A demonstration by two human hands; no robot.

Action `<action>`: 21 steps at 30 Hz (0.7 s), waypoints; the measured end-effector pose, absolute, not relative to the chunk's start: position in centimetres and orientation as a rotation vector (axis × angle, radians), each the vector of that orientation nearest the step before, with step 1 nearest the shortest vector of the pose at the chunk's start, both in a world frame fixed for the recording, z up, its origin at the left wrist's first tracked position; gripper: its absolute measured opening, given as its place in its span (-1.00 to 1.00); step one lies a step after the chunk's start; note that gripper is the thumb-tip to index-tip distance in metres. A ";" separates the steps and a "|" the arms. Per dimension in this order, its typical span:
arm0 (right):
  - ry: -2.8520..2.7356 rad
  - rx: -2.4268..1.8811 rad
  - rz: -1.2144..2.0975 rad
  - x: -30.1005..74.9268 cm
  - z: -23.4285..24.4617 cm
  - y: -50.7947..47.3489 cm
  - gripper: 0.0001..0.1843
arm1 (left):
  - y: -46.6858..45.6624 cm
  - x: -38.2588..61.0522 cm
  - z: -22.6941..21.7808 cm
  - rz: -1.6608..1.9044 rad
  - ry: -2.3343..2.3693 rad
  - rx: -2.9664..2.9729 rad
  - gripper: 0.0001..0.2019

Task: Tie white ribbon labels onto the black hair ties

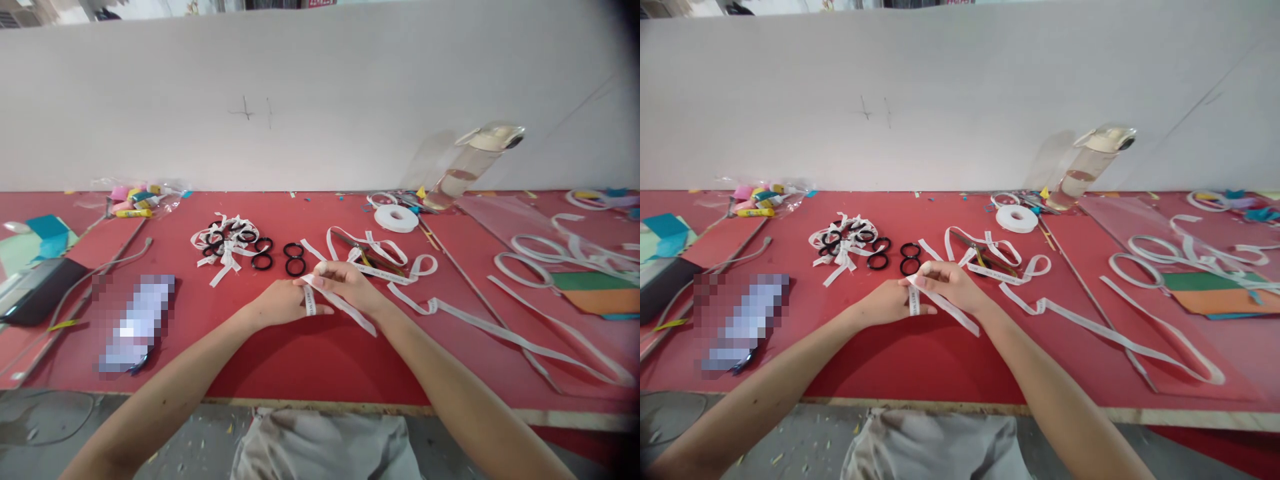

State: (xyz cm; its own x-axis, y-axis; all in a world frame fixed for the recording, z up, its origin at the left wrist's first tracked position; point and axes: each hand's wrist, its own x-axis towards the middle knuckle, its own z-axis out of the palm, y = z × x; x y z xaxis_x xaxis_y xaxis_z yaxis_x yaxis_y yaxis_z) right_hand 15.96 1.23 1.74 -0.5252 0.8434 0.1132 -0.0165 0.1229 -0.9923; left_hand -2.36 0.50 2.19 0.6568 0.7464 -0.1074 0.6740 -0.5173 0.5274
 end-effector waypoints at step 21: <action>-1.984 -0.786 1.328 15.7 0.9 1.4 -0.64 | 0.0 -2.3 2.0 0.381 0.341 1.391 -0.32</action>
State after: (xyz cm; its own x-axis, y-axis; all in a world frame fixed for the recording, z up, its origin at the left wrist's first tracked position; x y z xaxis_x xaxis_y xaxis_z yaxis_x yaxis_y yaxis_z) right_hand 15.67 1.41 0.94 -0.6322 0.7572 0.1645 0.1361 0.3176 -0.9384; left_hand -2.32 -0.04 2.03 0.8917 0.4526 -0.0093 -0.0594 0.1373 0.9888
